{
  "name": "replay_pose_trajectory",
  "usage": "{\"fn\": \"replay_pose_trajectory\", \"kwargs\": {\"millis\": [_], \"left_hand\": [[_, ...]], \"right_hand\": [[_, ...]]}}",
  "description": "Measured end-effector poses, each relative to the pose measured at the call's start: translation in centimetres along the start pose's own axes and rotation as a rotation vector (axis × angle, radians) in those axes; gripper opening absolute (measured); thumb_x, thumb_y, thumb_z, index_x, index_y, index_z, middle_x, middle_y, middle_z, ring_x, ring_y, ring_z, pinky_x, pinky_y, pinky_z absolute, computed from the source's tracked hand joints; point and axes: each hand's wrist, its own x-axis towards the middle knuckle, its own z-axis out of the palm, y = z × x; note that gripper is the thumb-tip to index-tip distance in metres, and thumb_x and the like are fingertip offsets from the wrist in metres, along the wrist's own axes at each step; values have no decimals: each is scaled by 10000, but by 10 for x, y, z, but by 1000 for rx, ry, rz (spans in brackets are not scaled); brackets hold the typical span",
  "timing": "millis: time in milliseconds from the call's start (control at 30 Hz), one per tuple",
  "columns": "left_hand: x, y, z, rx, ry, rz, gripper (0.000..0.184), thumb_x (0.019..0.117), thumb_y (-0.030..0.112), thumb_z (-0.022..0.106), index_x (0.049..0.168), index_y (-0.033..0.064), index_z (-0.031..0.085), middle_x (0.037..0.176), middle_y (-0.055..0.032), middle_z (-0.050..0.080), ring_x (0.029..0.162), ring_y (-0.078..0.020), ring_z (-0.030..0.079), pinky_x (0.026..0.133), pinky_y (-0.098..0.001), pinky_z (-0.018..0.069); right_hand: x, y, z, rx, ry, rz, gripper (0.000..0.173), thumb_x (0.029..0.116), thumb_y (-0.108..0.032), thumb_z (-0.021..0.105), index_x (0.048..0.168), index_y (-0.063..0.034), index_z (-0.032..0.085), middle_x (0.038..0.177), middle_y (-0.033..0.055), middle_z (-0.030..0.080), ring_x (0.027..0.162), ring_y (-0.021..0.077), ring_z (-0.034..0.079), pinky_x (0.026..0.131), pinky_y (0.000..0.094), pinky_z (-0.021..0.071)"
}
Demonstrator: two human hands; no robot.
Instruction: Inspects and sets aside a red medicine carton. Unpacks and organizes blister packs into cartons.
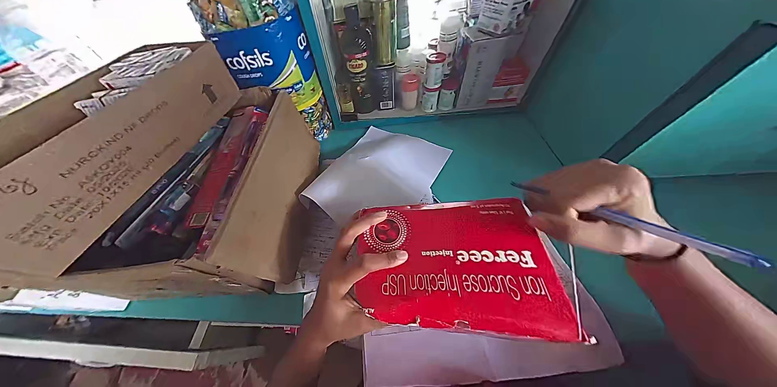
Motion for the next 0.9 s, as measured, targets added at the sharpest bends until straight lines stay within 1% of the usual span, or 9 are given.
{"fn": "replay_pose_trajectory", "kwargs": {"millis": [133,200,300,433,500,633,700,767,900], "left_hand": [[-3,1,0,77,61,-12,506,841,471,797,1284,270,657,1522,-4,471,1434,-167,425,1179,-359,402],[-4,2,4,75,92,-22,502,839,457,800,1280,260,661,1509,3,487,1429,-162,432,1176,-357,406],[-5,4,7,81,131,-41,521,832,465,801,1286,253,657,1494,23,501,1425,-148,434,1172,-343,405],[-3,6,9,97,123,-50,561,823,488,802,1303,244,648,1494,23,503,1418,-139,443,1165,-327,416],[-2,6,7,93,111,-63,571,819,501,805,1304,244,651,1494,24,508,1408,-138,458,1153,-327,431],[2,5,4,123,90,-77,568,813,471,821,1306,248,648,1495,25,506,1392,-128,474,1142,-318,443],[3,8,8,130,94,-79,557,810,452,829,1296,244,654,1489,20,513,1389,-132,481,1132,-321,457],[7,9,8,97,110,-107,561,807,448,836,1294,231,662,1483,13,521,1383,-145,491,1118,-326,475],[25,10,1,-33,240,-316,514,825,398,805,1278,185,689,1396,27,607,1258,-119,596,999,-292,556]], "right_hand": [[-43,35,4,253,239,227,312,961,-255,673,655,-230,617,597,-153,581,566,-64,548,538,113,443],[-62,28,20,260,304,305,299,966,-284,667,669,-262,635,604,-192,576,569,-103,529,544,86,429],[-76,-3,43,118,341,226,364,1016,-285,616,677,-192,522,577,-145,482,557,-103,467,532,82,368],[-88,-28,71,12,423,-3,361,1015,-251,636,715,-152,461,621,-60,475,593,-27,502,586,120,421],[-88,-35,77,3,415,-62,335,992,-244,678,754,-154,459,661,-53,531,627,-15,555,633,128,475],[-73,-67,75,-121,438,-89,270,1003,-193,665,813,-152,478,695,-23,563,629,37,574,609,169,477],[-64,-83,75,-312,310,-42,220,1021,-170,632,852,-132,497,786,13,573,701,60,586,642,155,483],[-61,-82,82,-510,193,-49,154,1032,-156,595,892,-126,538,773,38,585,652,110,552,578,202,422],[-84,-69,85,-665,246,-58,185,1028,-198,613,890,-148,500,747,32,562,618,130,519,570,231,400]]}}
